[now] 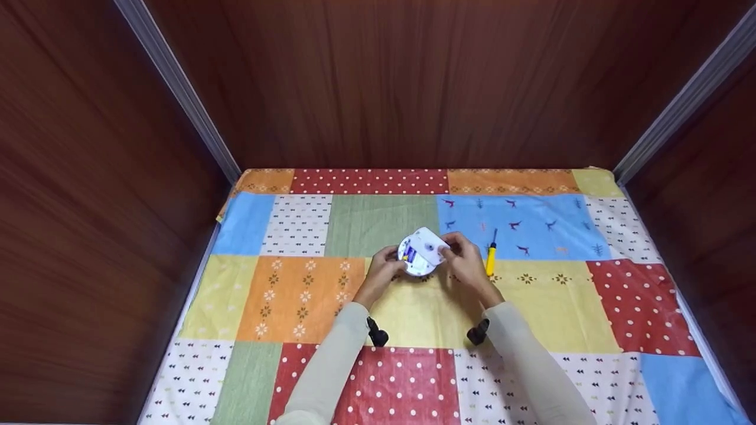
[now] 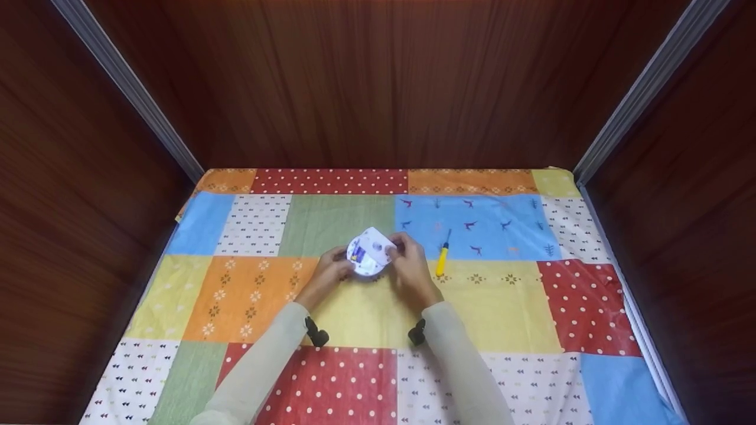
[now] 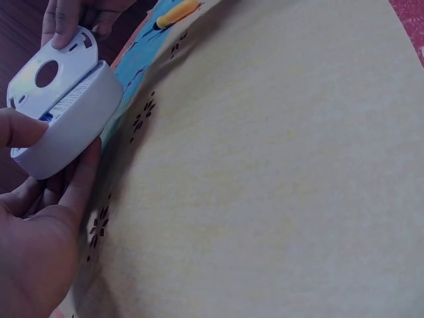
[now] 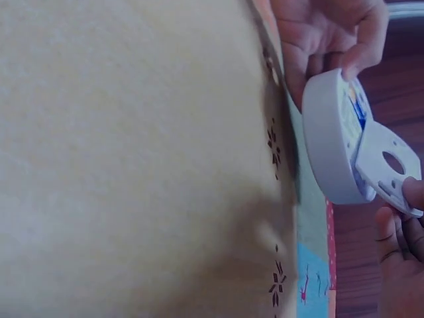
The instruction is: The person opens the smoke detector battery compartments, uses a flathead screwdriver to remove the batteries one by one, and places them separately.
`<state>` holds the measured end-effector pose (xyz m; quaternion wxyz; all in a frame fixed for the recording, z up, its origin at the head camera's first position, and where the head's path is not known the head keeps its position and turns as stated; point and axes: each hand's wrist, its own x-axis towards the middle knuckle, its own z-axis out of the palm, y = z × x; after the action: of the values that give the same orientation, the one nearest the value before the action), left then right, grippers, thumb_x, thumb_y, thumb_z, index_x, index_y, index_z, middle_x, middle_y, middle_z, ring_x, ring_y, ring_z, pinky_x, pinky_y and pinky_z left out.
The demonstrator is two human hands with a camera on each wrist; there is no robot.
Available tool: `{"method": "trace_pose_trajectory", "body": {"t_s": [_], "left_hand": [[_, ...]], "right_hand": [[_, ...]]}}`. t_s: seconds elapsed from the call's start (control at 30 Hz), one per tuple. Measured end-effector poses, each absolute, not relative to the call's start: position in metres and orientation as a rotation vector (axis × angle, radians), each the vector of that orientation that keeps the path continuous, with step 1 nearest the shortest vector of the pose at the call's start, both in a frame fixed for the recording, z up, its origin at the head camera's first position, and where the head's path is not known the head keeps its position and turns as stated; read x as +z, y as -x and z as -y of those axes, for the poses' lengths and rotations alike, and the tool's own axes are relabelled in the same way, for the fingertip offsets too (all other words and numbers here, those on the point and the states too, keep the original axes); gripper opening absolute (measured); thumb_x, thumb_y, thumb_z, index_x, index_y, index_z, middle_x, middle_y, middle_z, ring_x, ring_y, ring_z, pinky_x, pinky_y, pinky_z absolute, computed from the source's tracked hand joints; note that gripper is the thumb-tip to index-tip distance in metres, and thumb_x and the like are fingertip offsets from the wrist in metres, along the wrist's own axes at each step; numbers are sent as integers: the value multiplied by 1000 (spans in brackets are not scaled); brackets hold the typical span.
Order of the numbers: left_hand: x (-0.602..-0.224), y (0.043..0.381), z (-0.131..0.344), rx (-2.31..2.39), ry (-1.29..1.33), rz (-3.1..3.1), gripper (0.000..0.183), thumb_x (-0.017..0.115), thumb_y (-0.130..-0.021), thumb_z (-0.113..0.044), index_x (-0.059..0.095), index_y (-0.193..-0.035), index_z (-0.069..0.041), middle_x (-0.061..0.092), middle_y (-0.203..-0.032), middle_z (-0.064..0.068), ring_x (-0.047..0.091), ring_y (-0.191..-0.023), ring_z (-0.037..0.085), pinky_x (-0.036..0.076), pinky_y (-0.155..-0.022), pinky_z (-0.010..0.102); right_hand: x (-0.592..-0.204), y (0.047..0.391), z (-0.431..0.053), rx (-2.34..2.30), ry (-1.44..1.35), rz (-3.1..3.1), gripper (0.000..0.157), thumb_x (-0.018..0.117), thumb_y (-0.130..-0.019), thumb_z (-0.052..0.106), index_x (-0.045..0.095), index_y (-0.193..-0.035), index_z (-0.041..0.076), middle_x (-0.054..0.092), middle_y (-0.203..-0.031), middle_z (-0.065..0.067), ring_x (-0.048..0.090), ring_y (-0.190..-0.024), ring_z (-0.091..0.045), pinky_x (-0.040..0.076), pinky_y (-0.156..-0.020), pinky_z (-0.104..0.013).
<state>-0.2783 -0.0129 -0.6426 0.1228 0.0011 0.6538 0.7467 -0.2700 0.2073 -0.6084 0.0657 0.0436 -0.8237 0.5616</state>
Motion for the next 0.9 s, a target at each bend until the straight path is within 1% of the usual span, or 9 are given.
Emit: {"method": "trace_pose_trajectory", "body": {"t_s": [0.23,0.4,0.57,0.77,0.83,0.9], "left_hand": [[-645,278,13,2170,13,-1908,61,62,-81,3,58,-142,8,68,-120,15,63,-95,16,57,-82,28],[-645,277,13,2174,19,-1906,62,62,-81,3,57,-143,9,67,-122,16,63,-97,16,58,-83,27],[-645,277,12,2172,-1,-1922,64,62,-78,3,57,-141,11,67,-121,17,62,-98,16,56,-80,22],[-645,277,13,2176,-2,-1915,63,61,-78,4,56,-141,12,67,-121,18,62,-97,16,56,-79,21],[-645,277,13,2179,1,-1909,63,61,-78,4,56,-141,12,67,-119,17,62,-96,16,56,-79,21],[-645,278,13,2185,3,-1898,62,61,-79,4,57,-140,12,66,-117,15,63,-95,16,57,-79,22]], "right_hand": [[-608,273,-213,1760,-70,2421,16,66,-101,1,68,-115,-4,69,-107,-22,57,-86,-18,48,-70,-19],[-609,275,-218,1778,-27,2416,15,65,-102,3,66,-116,-3,68,-106,-20,58,-86,-17,51,-68,-21],[-606,278,-224,1795,-14,2400,15,64,-103,5,65,-116,-3,67,-105,-17,59,-85,-19,56,-71,-28],[-600,281,-233,1873,29,2344,18,63,-103,2,62,-118,-6,65,-108,-17,61,-89,-22,63,-81,-45],[-598,283,-237,1883,39,2327,18,63,-103,1,61,-119,-7,64,-107,-16,62,-89,-22,64,-82,-46],[-598,284,-241,1871,41,2321,18,63,-103,2,61,-119,-7,64,-106,-16,61,-88,-22,63,-81,-44]]}}
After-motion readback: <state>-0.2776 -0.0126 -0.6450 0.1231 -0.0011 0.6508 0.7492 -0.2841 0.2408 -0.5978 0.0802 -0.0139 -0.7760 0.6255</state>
